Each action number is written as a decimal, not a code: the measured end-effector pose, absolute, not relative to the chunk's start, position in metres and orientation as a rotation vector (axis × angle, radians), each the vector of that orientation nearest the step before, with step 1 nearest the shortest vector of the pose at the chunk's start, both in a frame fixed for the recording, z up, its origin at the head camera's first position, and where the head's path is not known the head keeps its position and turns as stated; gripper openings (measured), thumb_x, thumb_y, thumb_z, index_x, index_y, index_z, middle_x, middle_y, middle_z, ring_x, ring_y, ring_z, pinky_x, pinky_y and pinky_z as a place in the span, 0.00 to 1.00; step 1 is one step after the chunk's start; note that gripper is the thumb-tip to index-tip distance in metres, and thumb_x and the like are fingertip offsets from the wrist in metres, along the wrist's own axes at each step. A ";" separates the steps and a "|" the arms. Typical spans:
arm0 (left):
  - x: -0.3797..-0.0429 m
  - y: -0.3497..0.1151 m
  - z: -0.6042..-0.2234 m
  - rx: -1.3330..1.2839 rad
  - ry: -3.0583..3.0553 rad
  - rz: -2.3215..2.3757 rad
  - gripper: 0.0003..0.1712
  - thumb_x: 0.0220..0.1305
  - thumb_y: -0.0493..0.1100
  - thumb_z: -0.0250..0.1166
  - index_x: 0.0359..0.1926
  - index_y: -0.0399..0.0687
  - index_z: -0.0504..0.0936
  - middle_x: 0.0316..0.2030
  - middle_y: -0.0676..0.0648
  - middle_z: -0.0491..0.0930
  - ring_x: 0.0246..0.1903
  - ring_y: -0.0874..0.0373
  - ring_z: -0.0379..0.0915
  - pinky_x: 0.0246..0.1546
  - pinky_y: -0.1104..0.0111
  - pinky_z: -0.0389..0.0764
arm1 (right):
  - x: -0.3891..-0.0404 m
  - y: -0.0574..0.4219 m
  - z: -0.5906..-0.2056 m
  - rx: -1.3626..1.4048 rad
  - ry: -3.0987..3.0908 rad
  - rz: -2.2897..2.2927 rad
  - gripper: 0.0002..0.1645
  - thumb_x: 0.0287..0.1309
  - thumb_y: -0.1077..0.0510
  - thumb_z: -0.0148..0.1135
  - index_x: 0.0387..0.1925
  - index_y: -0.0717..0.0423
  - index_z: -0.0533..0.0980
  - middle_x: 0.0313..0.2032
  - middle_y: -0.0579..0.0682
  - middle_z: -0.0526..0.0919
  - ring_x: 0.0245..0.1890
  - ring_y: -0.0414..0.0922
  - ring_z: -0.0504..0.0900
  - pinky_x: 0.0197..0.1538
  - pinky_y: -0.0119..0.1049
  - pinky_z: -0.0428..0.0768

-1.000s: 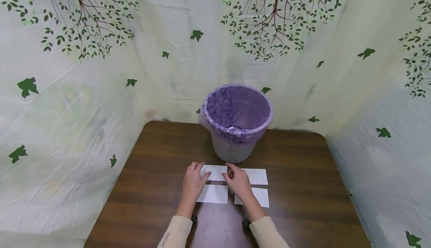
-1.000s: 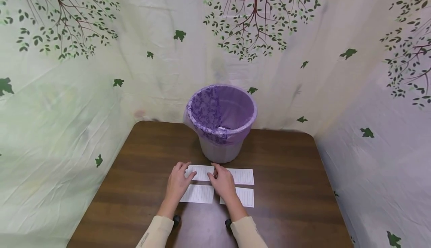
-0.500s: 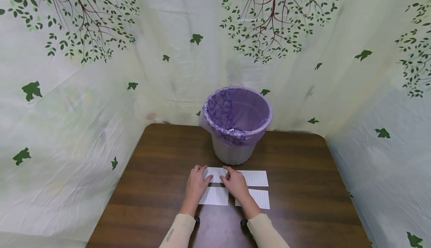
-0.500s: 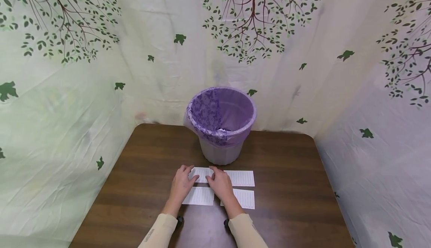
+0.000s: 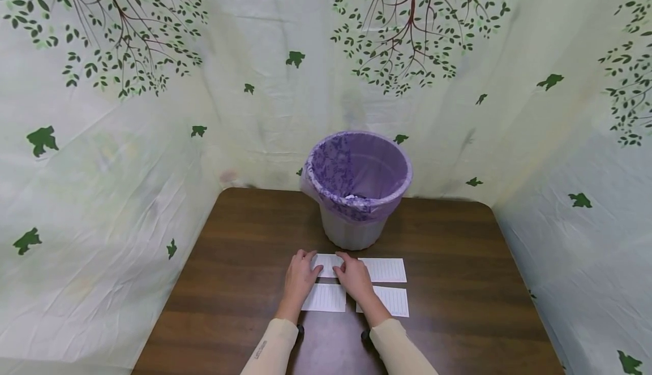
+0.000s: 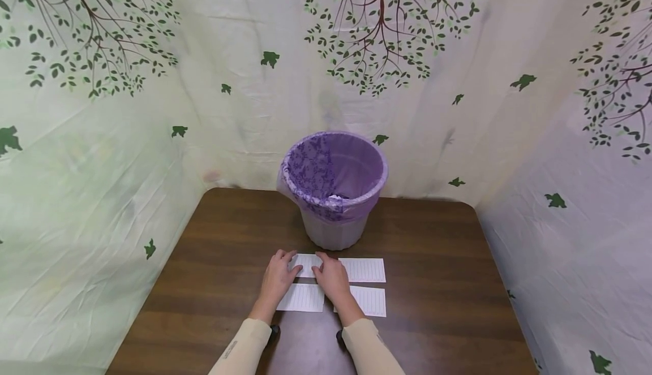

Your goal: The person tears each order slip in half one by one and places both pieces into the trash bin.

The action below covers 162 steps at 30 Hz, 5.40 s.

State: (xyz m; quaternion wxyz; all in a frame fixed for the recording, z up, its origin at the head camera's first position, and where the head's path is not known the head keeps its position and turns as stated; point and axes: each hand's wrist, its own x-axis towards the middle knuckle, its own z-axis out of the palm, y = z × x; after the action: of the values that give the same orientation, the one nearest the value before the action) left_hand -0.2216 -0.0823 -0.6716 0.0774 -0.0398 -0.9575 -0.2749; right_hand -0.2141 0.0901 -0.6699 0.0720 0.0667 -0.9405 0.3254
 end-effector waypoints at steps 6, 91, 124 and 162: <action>-0.225 -0.081 -0.674 -0.132 -2.870 -0.817 0.24 0.61 0.44 0.79 0.57 0.41 0.88 0.44 0.40 0.81 0.44 0.44 0.78 0.47 0.52 0.84 | -0.218 0.086 -0.674 0.202 -2.828 0.933 0.22 0.62 0.58 0.74 0.58 0.57 0.84 0.21 0.43 0.78 0.21 0.38 0.71 0.30 0.35 0.72; -0.229 -0.076 -0.667 -0.201 -2.727 -1.312 0.08 0.63 0.35 0.76 0.38 0.45 0.83 0.27 0.50 0.81 0.29 0.65 0.71 0.33 0.72 0.75 | -0.227 0.075 -0.659 0.160 -2.839 0.930 0.05 0.71 0.52 0.66 0.37 0.46 0.84 0.24 0.44 0.85 0.22 0.44 0.79 0.26 0.36 0.71; -0.207 -0.048 -0.529 -0.499 -2.274 -1.667 0.04 0.66 0.41 0.74 0.35 0.47 0.87 0.32 0.49 0.86 0.31 0.66 0.75 0.33 0.76 0.75 | -0.176 0.111 -0.514 0.203 -2.449 0.965 0.07 0.68 0.52 0.70 0.35 0.48 0.84 0.20 0.42 0.75 0.22 0.36 0.68 0.32 0.34 0.68; -0.189 -0.032 -0.501 -0.700 -2.034 -1.695 0.05 0.65 0.32 0.72 0.34 0.44 0.84 0.32 0.44 0.84 0.31 0.61 0.77 0.27 0.75 0.76 | -0.157 0.127 -0.479 0.158 -2.317 1.459 0.07 0.68 0.62 0.69 0.31 0.53 0.83 0.19 0.50 0.81 0.19 0.32 0.71 0.26 0.29 0.71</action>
State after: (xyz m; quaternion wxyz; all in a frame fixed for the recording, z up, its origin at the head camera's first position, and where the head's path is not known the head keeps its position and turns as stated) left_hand -0.1886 -0.0323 -0.5010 0.2002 -0.2503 -0.7277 -0.6064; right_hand -0.1570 0.1269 -0.4787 0.1980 0.0564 -0.8281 0.5215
